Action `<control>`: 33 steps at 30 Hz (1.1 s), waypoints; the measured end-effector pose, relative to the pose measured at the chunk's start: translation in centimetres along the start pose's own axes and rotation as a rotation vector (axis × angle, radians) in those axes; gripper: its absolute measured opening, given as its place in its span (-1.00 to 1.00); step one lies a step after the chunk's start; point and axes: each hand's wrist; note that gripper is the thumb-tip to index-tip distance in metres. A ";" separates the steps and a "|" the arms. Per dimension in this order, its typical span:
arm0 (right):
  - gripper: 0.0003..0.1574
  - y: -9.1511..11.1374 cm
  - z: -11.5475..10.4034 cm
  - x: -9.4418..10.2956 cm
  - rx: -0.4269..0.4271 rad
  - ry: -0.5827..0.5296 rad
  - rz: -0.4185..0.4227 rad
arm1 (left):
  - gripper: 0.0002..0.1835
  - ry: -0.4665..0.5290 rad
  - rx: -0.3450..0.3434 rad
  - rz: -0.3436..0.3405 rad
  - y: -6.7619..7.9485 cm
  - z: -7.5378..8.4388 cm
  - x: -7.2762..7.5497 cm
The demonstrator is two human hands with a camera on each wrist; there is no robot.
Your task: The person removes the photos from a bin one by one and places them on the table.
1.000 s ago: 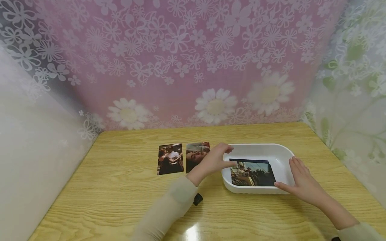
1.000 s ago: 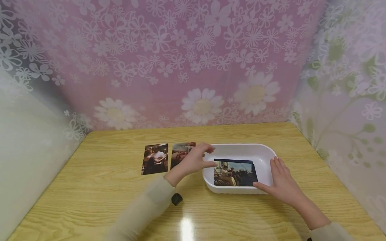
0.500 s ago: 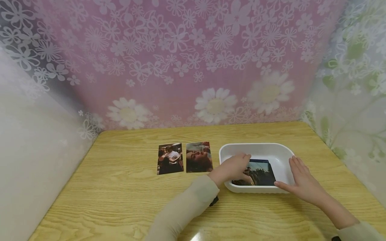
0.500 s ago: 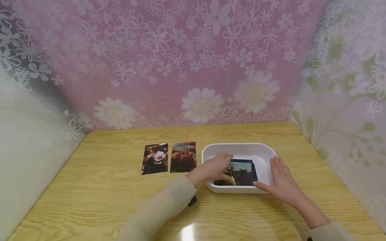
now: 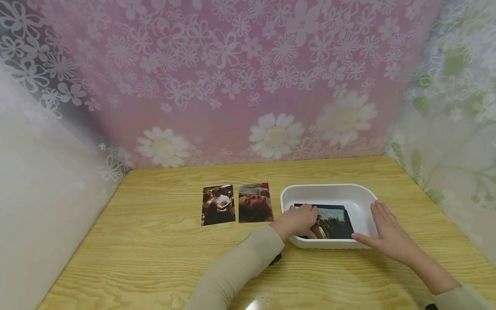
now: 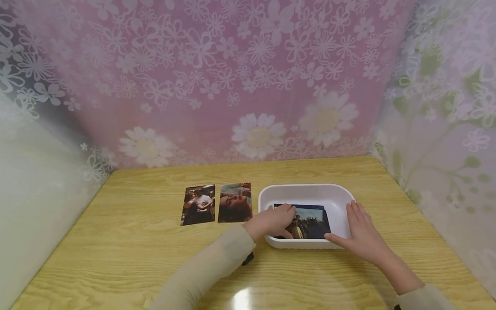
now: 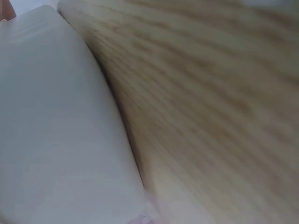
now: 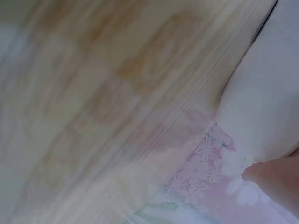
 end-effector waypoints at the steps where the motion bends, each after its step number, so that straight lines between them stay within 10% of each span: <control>1: 0.27 0.0 0.0 0.0 -0.002 -0.001 -0.003 | -0.12 -0.003 0.001 -0.003 0.0 0.0 0.0; 16: 0.27 0.0 0.0 -0.1 -0.001 -0.004 0.000 | -0.39 0.014 0.063 0.058 0.2 0.0 -0.2; 26: 0.26 0.0 -0.1 0.1 0.002 -0.013 -0.001 | -0.38 0.194 0.098 0.269 -0.1 -0.5 0.1; 33: 0.26 -0.1 0.0 0.0 0.006 -0.011 0.008 | -0.39 0.138 0.097 0.318 -0.1 -0.5 0.2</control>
Point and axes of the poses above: each hand's wrist, its own y-axis away from the middle knuckle, its own x-axis out of the back of the hand, z = x × y, and after that the axes turned 6 degrees about y, right-handed
